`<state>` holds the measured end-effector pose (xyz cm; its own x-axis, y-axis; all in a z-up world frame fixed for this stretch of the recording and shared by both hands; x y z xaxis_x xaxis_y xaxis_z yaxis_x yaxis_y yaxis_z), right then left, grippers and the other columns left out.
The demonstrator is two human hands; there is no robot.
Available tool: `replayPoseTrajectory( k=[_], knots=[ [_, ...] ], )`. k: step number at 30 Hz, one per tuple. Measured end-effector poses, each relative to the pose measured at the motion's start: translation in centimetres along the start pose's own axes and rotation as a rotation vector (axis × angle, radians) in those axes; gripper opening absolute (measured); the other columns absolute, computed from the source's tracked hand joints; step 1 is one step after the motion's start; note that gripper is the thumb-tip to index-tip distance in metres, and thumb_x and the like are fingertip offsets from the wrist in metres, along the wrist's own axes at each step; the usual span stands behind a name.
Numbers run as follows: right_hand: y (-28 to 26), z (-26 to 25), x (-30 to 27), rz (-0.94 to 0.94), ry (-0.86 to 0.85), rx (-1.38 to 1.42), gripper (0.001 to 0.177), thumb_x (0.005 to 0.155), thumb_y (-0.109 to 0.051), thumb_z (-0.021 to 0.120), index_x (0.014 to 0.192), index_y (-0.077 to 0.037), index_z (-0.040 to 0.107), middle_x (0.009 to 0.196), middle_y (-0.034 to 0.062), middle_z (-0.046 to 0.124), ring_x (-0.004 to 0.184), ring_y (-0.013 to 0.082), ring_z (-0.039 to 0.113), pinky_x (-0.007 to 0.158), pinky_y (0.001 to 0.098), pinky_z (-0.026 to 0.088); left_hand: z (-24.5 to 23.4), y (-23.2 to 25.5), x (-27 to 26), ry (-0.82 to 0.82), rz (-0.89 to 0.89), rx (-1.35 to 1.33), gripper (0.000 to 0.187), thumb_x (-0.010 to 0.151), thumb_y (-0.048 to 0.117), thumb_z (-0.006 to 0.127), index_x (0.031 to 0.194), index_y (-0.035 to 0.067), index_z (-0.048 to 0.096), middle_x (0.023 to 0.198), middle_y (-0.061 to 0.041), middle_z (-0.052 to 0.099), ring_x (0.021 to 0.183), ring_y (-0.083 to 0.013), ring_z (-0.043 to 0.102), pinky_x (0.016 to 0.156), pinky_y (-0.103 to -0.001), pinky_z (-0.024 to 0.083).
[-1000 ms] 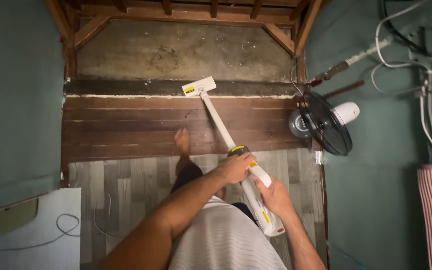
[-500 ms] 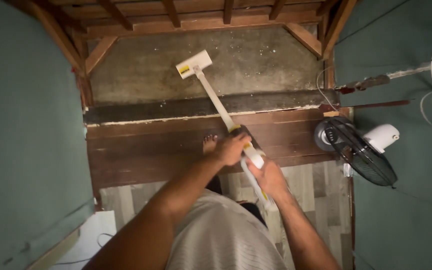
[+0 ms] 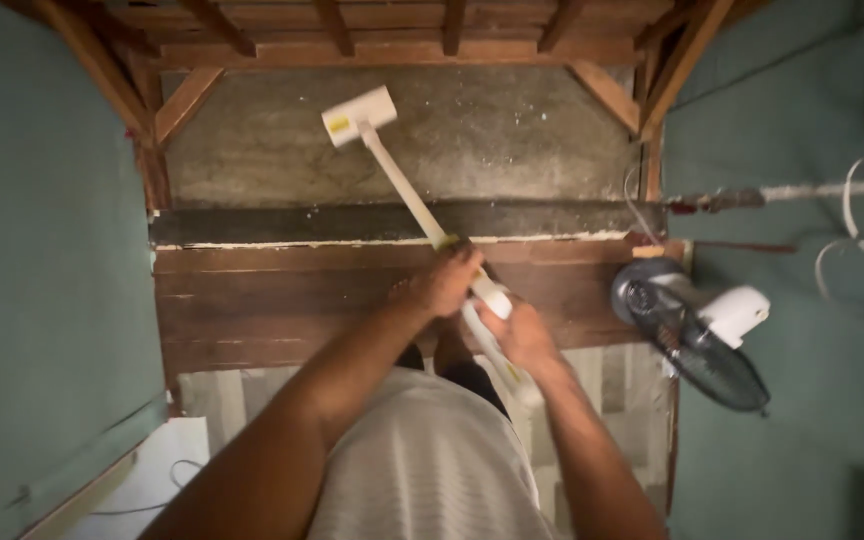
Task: Mop the floor using a handheld mop.
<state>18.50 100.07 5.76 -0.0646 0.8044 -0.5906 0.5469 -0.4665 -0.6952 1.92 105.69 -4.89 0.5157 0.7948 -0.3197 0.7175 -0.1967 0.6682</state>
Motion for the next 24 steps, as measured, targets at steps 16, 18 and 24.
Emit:
replayPoseTrajectory(
  k=[16,18,24],
  knots=[
    [-5.5,-3.5,3.6,-0.076,-0.288,-0.552,0.034,0.094,-0.025,0.056,0.123,-0.011,0.068,0.106,0.0112,0.082,0.098,0.0311,0.075,0.088,0.0474,0.055,1.8,-3.5,2.6,0.220,0.181,-0.392,0.038,0.086,0.009,0.072,0.123,0.014,0.068,0.137,-0.019,0.063,0.140,-0.0435,0.047,0.111,-0.047,0.045],
    [-10.0,-0.6,6.7,-0.123,-0.301,-0.639,0.042,0.091,-0.034,0.064,0.125,-0.009,0.065,0.107,0.0154,0.078,0.100,0.0330,0.073,0.089,0.0475,0.054,-5.8,-4.9,1.0,0.218,0.158,-0.395,0.041,0.084,0.009,0.071,0.124,0.013,0.067,0.136,-0.019,0.061,0.135,-0.0404,0.052,0.109,-0.045,0.047],
    [-20.9,8.6,13.1,-0.265,-0.417,-0.714,0.052,0.088,-0.047,0.071,0.123,-0.010,0.066,0.109,0.0167,0.073,0.106,0.0332,0.070,0.094,0.0469,0.053,-16.4,-13.7,-3.8,0.328,-0.086,-0.222,0.053,0.073,0.013,0.079,0.124,0.015,0.067,0.128,-0.013,0.064,0.117,-0.0346,0.066,0.100,-0.042,0.053]
  ],
)
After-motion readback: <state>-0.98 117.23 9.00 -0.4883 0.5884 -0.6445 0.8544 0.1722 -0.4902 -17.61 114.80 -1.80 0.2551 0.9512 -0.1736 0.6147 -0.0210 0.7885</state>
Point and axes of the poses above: each hand's wrist, its own x-axis towards the middle knuckle, its own z-axis out of the palm, y = z × x, the point moved 1 cm from there along x, towards the middle knuckle
